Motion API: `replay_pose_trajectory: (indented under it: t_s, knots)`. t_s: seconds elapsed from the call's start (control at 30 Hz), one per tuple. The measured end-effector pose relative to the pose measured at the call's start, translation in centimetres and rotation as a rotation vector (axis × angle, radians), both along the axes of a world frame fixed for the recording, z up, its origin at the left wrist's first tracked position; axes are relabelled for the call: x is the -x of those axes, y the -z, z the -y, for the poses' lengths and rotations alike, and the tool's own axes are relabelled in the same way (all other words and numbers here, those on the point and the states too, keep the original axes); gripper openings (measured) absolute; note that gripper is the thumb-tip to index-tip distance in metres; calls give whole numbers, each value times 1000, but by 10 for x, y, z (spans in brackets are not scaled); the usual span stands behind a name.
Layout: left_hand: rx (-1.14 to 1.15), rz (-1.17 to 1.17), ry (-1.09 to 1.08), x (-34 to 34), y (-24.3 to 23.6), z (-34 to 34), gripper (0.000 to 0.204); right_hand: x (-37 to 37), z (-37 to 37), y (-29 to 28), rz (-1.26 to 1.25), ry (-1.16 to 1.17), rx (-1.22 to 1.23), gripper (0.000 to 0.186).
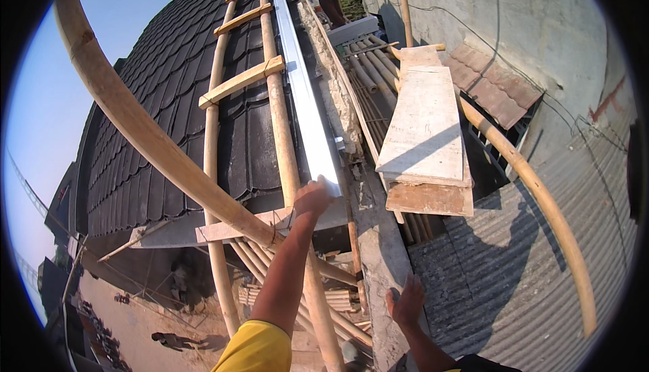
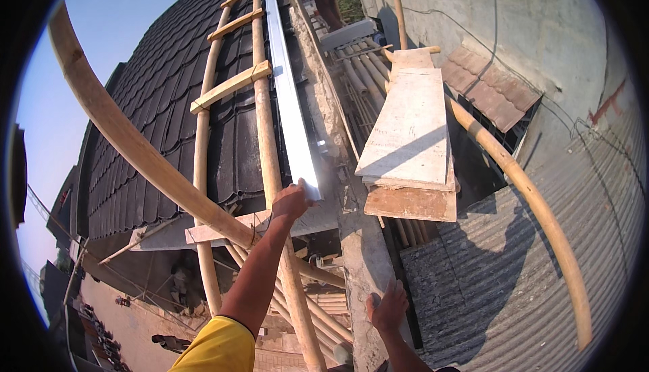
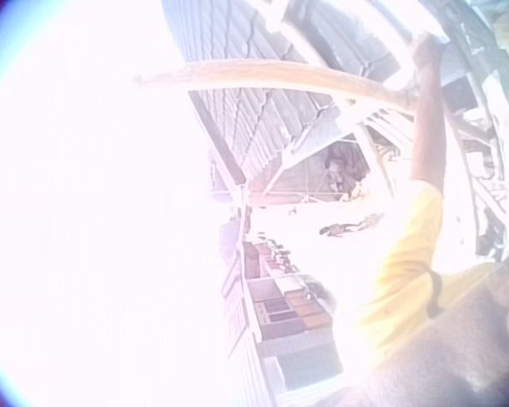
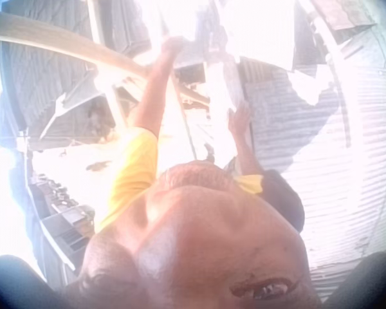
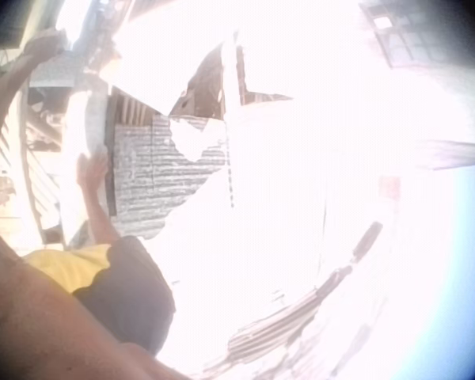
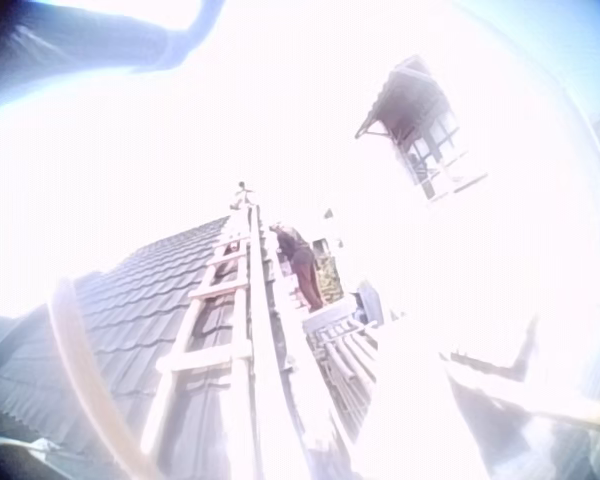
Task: The person moves wooden planks on bamboo scaffolding, applies mortar to a concrete roof ledge using a trowel, and positions a metal gutter along the edge before securing it with a tool.
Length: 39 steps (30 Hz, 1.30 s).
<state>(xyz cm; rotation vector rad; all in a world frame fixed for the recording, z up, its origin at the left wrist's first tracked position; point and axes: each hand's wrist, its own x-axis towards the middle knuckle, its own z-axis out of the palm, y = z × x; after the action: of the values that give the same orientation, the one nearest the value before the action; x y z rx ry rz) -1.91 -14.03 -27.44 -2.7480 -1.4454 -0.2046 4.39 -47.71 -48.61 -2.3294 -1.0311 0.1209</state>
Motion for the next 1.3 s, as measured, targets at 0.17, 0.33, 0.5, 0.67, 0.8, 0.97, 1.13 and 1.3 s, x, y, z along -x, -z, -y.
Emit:
replay_pose_trajectory:
  t_s: [0.17, 0.33, 0.5, 0.67, 0.8, 0.97, 1.13, 1.3]
  knots:
    - [-12, 16, -4, 2, 1, -1, 48, 1, -1, 3, 14, -5, -5, 82]
    - [-48, 17, 13, -10, -9, -6, 50, -5, 0, -10, -45, -32, -44, 82]
    - [-47, -19, 12, -5, 6, -4, 54, -6, 0, -2, -53, -50, -8, 80]
    - [-50, -39, 18, 4, 6, -5, 54, -3, 0, 0, -29, -67, -25, 77]
    - [-35, -46, 8, 2, 0, -4, 55, -4, -1, 6, 20, -83, -59, 76]
    - [-15, -42, 1, -6, -3, -1, 56, -9, -3, -4, -27, -97, -60, 77]
    - [6, -28, 22, 1, -3, -4, 53, -6, -7, 0, 23, -67, -34, 74]
    - [-13, 31, 3, 16, 2, -4, 51, 0, -6, 14, 172, -121, -28, 70]
